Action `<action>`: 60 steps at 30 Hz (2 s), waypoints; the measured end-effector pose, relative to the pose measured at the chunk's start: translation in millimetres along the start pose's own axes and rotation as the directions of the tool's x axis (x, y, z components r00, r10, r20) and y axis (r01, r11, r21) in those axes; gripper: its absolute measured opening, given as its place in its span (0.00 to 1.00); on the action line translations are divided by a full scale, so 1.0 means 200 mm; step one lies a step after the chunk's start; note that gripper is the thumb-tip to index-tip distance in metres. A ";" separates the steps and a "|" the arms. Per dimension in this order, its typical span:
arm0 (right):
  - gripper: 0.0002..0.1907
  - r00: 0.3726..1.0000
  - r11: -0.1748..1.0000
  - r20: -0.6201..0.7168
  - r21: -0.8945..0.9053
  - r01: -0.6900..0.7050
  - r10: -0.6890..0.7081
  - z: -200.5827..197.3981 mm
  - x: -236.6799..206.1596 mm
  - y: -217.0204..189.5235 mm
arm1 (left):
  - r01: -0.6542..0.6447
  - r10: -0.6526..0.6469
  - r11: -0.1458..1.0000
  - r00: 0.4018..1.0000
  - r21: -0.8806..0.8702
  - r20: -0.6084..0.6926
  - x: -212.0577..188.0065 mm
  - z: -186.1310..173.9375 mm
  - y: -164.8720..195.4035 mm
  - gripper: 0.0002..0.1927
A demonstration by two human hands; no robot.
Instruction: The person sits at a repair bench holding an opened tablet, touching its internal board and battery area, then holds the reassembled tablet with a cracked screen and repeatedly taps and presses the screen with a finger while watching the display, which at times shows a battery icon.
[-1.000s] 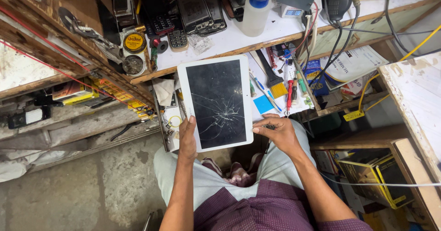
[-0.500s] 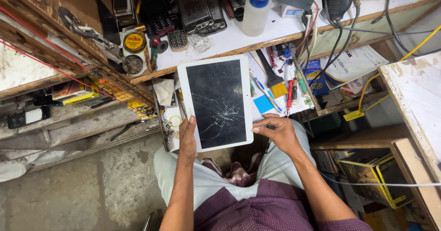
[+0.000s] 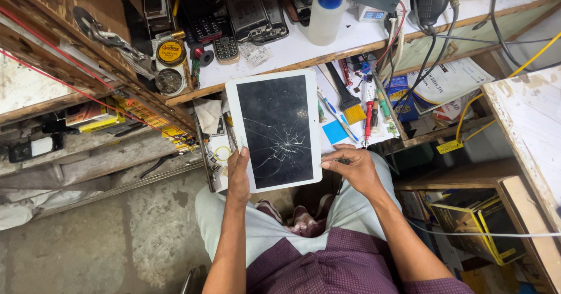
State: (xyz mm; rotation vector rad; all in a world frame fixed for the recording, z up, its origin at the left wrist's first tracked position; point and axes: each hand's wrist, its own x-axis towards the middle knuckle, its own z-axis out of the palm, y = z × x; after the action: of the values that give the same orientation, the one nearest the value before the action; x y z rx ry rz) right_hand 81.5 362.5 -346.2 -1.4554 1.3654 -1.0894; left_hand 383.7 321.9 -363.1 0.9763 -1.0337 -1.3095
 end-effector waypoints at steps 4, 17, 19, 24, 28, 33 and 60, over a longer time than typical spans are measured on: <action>0.09 1.000 1.000 0.003 0.014 0.002 -0.003 0.00 -0.01 0.01 | 0.000 0.000 1.000 1.000 0.000 -0.001 -0.01 0.00 0.00 0.23; 0.10 0.998 0.998 -0.003 0.032 -0.061 0.061 -0.01 -0.02 0.01 | -0.012 0.011 0.999 1.000 0.038 0.008 -0.01 0.00 -0.02 0.26; 0.10 1.000 1.000 0.001 0.015 -0.022 0.022 -0.01 -0.01 0.01 | -0.013 0.013 1.000 1.000 0.025 0.013 -0.01 0.01 -0.01 0.26; 0.10 0.999 0.998 0.001 0.013 -0.054 0.054 -0.01 -0.01 0.00 | 0.014 -0.014 0.999 1.000 0.032 0.000 0.00 0.01 -0.02 0.27; 0.09 1.000 1.000 0.003 0.009 -0.012 0.012 0.00 -0.01 0.00 | 0.016 -0.016 1.000 1.000 -0.018 0.007 -0.01 -0.01 -0.05 0.28; 0.09 0.999 0.999 0.002 0.014 -0.041 0.041 0.00 -0.02 0.00 | 0.000 0.001 0.999 1.000 -0.036 0.026 -0.02 -0.02 -0.04 0.26; 0.08 1.000 1.000 0.006 0.031 -0.005 0.005 0.16 -0.20 -0.01 | -0.005 0.002 0.999 0.999 0.053 0.053 -0.22 -0.09 0.13 0.10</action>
State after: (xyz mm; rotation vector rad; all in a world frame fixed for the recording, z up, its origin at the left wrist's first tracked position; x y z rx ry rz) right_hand 112.0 403.5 -354.3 -1.4315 1.3416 -1.0973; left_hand 408.8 366.9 -345.0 0.9840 -1.1156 -1.3170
